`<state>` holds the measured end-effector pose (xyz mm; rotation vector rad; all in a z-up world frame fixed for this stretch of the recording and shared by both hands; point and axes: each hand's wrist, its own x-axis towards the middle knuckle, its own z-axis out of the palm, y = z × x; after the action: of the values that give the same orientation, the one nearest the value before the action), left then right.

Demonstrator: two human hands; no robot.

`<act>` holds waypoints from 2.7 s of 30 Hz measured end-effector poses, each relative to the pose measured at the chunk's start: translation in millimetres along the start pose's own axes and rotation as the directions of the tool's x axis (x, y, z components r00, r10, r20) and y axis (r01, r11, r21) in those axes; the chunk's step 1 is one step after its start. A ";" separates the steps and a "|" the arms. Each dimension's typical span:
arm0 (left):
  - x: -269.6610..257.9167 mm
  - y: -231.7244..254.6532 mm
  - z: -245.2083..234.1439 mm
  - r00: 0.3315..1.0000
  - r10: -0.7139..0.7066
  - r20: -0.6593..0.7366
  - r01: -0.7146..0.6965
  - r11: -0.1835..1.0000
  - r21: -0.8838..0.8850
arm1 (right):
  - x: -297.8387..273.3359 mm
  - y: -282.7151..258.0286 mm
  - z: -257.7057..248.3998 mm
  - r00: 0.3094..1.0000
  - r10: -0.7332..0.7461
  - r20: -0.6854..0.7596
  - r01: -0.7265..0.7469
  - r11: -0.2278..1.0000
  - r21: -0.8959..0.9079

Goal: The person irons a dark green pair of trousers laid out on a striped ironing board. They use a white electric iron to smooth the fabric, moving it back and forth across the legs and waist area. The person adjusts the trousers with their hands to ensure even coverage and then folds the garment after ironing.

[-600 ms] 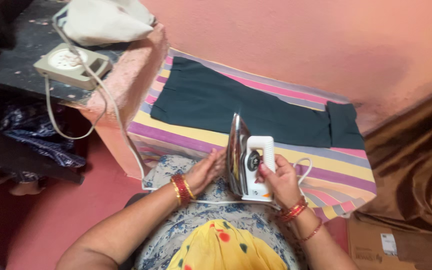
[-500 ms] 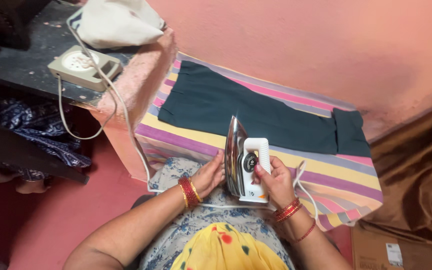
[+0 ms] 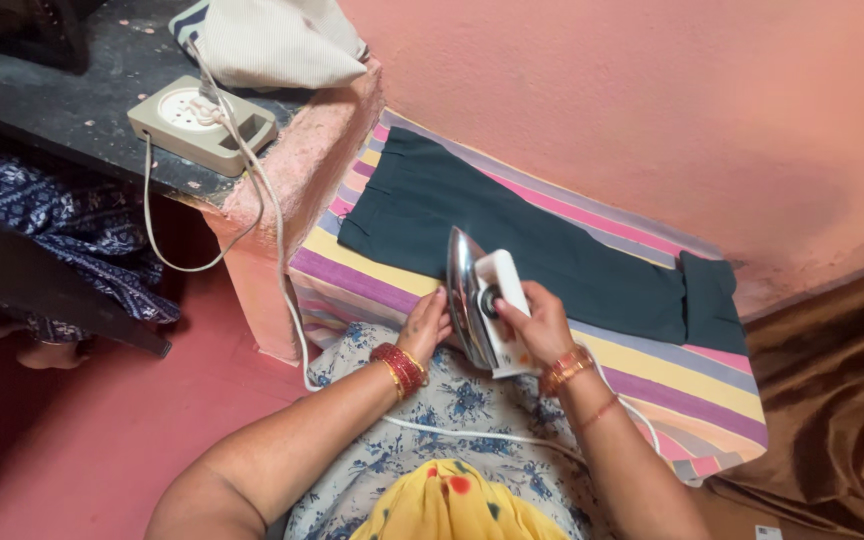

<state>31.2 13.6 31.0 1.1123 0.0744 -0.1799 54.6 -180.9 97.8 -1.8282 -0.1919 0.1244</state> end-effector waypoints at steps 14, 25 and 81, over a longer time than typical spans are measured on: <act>8.0 -64.8 9.6 0.914 -0.391 0.111 0.345 0.891 0.294 | 197.4 -3.8 111.6 0.997 0.033 0.064 0.003 0.869 -0.496; -9.8 -68.5 5.8 0.790 -0.051 0.611 -0.411 0.696 0.589 | 208.4 -6.3 121.4 0.906 0.024 0.423 0.357 0.496 -0.791; -11.7 -111.7 -17.7 0.396 -0.584 0.709 -0.691 0.319 0.649 | 162.5 -45.7 180.5 0.968 -0.029 0.249 0.238 0.413 -0.879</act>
<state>0.0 -17.3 -73.9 2.1051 -1.4213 -0.8917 177.5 33.5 97.0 -2.9106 -0.6598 0.0872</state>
